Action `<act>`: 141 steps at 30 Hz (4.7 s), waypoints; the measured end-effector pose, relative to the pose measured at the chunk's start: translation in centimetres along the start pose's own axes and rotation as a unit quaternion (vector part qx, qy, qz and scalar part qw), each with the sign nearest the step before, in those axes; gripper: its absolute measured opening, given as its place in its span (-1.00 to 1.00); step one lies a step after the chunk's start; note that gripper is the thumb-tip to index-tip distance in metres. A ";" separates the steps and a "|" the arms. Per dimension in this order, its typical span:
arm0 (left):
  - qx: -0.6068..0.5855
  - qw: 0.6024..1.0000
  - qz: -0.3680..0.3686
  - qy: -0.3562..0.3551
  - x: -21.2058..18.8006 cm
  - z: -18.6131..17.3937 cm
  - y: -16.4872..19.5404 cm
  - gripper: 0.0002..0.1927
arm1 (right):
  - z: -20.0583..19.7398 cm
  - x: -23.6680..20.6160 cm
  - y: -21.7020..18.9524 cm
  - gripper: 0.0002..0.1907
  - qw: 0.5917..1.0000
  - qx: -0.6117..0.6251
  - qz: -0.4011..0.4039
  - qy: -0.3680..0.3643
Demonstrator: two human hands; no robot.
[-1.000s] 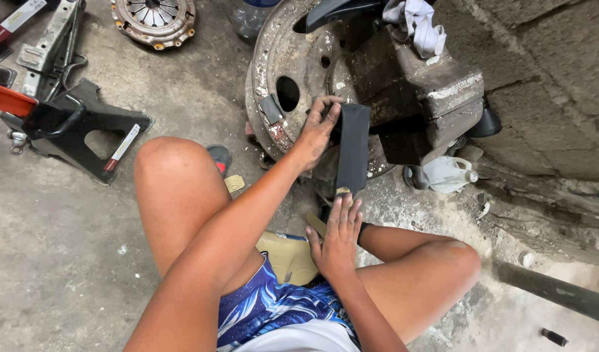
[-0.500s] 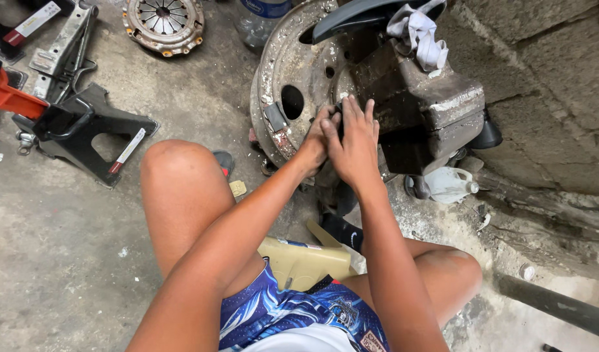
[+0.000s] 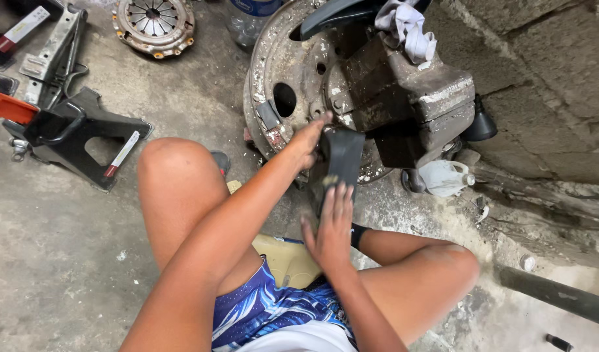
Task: The person sands a black plastic motorcycle mudguard with a sanding block, then wipes it with a white cloth. The person repeats sanding and wiping on the same part while seated on a low stool in a workshop.
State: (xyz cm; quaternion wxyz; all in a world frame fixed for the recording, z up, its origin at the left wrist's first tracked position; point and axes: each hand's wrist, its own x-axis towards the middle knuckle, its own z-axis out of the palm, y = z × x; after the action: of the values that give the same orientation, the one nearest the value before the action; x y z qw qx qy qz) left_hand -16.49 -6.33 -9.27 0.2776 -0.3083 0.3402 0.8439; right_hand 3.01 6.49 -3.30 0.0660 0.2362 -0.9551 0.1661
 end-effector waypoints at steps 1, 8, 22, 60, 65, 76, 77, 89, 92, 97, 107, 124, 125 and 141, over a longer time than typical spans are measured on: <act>-0.002 0.998 -0.049 -0.027 0.5 -0.3 -0.6 -0.59 | 0.7 -1.8 -0.3 -0.07 1.000 -0.012 -0.015 -0.003; -0.055 0.996 -0.075 -0.008 0.1 0.6 -5.2 -0.69 | 2.0 -5.4 0.6 0.01 0.999 0.031 0.022 0.006; 0.047 0.982 0.110 0.144 -1.1 1.8 -2.7 -0.15 | -5.2 6.9 3.6 -0.26 0.991 0.093 0.092 0.016; -0.024 0.995 0.011 0.094 -0.7 1.5 -1.1 -0.52 | -6.0 6.4 1.1 -0.47 0.995 0.082 -0.064 0.008; -0.144 0.983 -0.117 -0.013 1.0 0.5 -2.5 -0.64 | -6.2 7.0 1.0 -0.44 0.995 0.072 -0.061 0.035; 0.177 0.979 0.095 0.020 -2.4 -2.7 0.4 -0.27 | -7.1 13.0 2.7 -0.35 0.987 0.118 -0.108 -0.021; 0.229 0.967 0.113 0.021 -2.9 -3.0 0.4 -0.17 | -6.8 12.8 2.5 -0.37 0.989 0.092 -0.111 -0.018; 0.163 0.943 0.178 0.227 -1.9 -7.8 -0.6 -0.27 | -5.4 5.3 3.6 -0.39 0.999 -0.021 -0.040 0.010; 0.004 0.974 0.116 0.195 -2.0 -8.7 0.1 -0.28 | -4.2 4.0 5.2 -0.38 0.998 0.009 -0.024 0.049; 0.065 0.988 0.131 0.058 -3.4 -8.5 0.1 -0.04 | -2.1 3.4 5.7 -0.41 0.984 0.111 -0.016 0.141; 0.380 0.867 0.247 0.206 -7.2 -5.5 -2.0 -0.06 | -1.4 4.8 7.8 -0.33 0.982 0.099 0.044 0.154; 0.762 0.481 0.427 0.077 -10.6 2.5 -0.1 -0.22 | 3.4 1.0 11.7 -0.16 0.887 0.358 0.239 0.165; 0.765 0.473 0.429 0.079 -10.6 2.5 -0.4 -0.22 | 4.0 0.7 11.6 -0.13 0.856 0.404 0.281 0.159; 0.660 0.628 0.403 0.090 -13.9 -1.7 -6.3 0.55 | 4.0 -3.1 13.9 -0.05 0.886 0.393 0.238 0.069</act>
State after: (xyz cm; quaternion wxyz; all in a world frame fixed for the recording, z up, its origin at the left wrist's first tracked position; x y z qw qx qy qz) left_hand -2.55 -7.33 -2.86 0.0067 0.0512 0.9196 0.3895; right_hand -0.99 17.98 -11.67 -0.0085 -0.0039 -0.8323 0.5542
